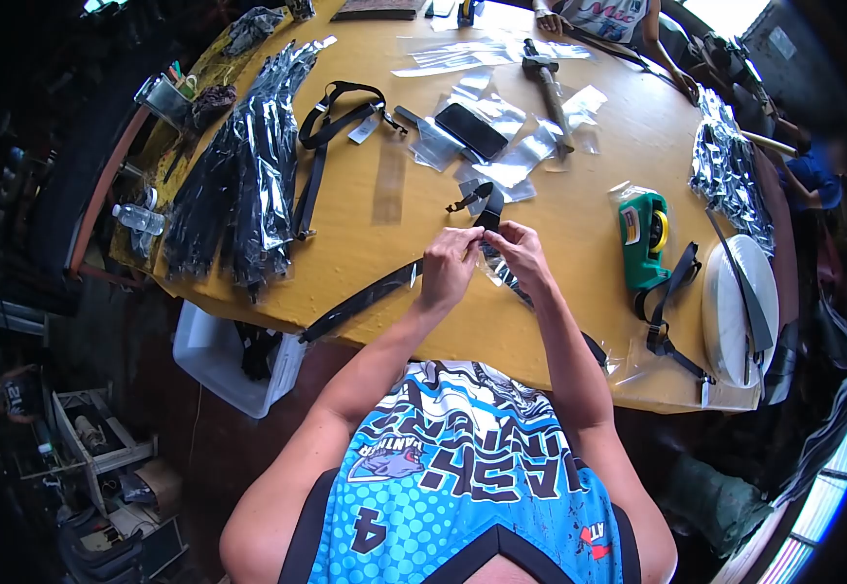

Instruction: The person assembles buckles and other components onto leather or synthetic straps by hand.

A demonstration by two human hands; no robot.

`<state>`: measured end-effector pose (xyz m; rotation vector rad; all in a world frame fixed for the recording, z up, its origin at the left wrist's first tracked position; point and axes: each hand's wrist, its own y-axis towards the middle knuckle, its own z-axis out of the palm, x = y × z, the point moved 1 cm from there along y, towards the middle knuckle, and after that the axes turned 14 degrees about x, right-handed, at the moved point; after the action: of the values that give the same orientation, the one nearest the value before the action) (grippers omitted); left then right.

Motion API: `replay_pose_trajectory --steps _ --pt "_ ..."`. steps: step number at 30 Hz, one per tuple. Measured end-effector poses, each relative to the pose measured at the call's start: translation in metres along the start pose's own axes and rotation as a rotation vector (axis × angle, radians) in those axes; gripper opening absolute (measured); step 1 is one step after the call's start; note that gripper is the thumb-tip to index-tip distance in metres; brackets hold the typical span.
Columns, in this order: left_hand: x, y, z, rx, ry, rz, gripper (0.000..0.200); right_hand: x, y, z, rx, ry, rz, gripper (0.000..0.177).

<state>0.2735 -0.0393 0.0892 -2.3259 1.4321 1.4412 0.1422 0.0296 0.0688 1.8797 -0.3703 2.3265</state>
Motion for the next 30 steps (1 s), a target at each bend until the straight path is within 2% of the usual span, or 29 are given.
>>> replay_pose_trajectory --steps 2,5,6,7,9,10,11,13,16,18,26,28,29,30 --pt "0.001 0.006 -0.005 0.010 0.059 0.078 0.025 0.001 0.000 -0.003 0.016 -0.008 -0.002 0.016" --pt "-0.001 0.016 -0.013 0.078 0.036 0.086 0.026 0.003 -0.001 -0.009 0.055 -0.045 0.014 0.016" --pt "0.005 0.019 -0.013 0.090 0.088 0.077 0.039 0.004 -0.002 -0.010 0.077 -0.075 0.032 0.017" --pt "0.010 0.022 -0.012 0.092 0.088 0.080 0.039 0.004 -0.003 -0.012 0.074 -0.075 0.030 0.017" --pt "0.019 0.027 -0.013 0.202 -0.258 -0.180 0.055 0.006 -0.004 -0.011 0.110 -0.053 0.005 0.017" --pt "0.021 0.029 -0.017 0.317 -0.318 -0.252 0.064 0.007 -0.006 -0.011 0.110 -0.053 0.004 0.017" --pt "0.021 0.030 -0.020 0.317 -0.317 -0.251 0.064 0.009 -0.006 -0.009 0.122 -0.040 -0.002 0.017" --pt "0.021 0.031 -0.022 0.515 -0.514 -0.433 0.060 0.009 -0.007 -0.008 0.132 -0.025 -0.009 0.017" --pt "0.024 0.031 -0.019 0.499 -0.540 -0.388 0.059 0.000 -0.005 -0.010 0.112 -0.028 0.010 0.017" --pt "0.025 0.031 -0.020 0.512 -0.526 -0.379 0.058 -0.003 -0.003 -0.011 0.090 -0.133 0.039 0.018" --pt "0.016 0.037 -0.027 0.602 -0.454 -0.371 0.058 0.014 -0.006 -0.001 0.076 -0.108 0.025 0.019" --pt "0.018 0.032 -0.020 0.433 -0.583 -0.340 0.049 0.014 -0.006 -0.003 0.061 -0.078 0.002 0.019" --pt "0.018 0.028 -0.016 0.435 -0.582 -0.339 0.049 0.014 -0.007 -0.005 0.058 -0.109 0.025 0.019" --pt "0.011 0.026 -0.017 0.300 -0.327 -0.142 0.042 0.014 -0.007 -0.006 0.055 -0.139 0.047 0.018"
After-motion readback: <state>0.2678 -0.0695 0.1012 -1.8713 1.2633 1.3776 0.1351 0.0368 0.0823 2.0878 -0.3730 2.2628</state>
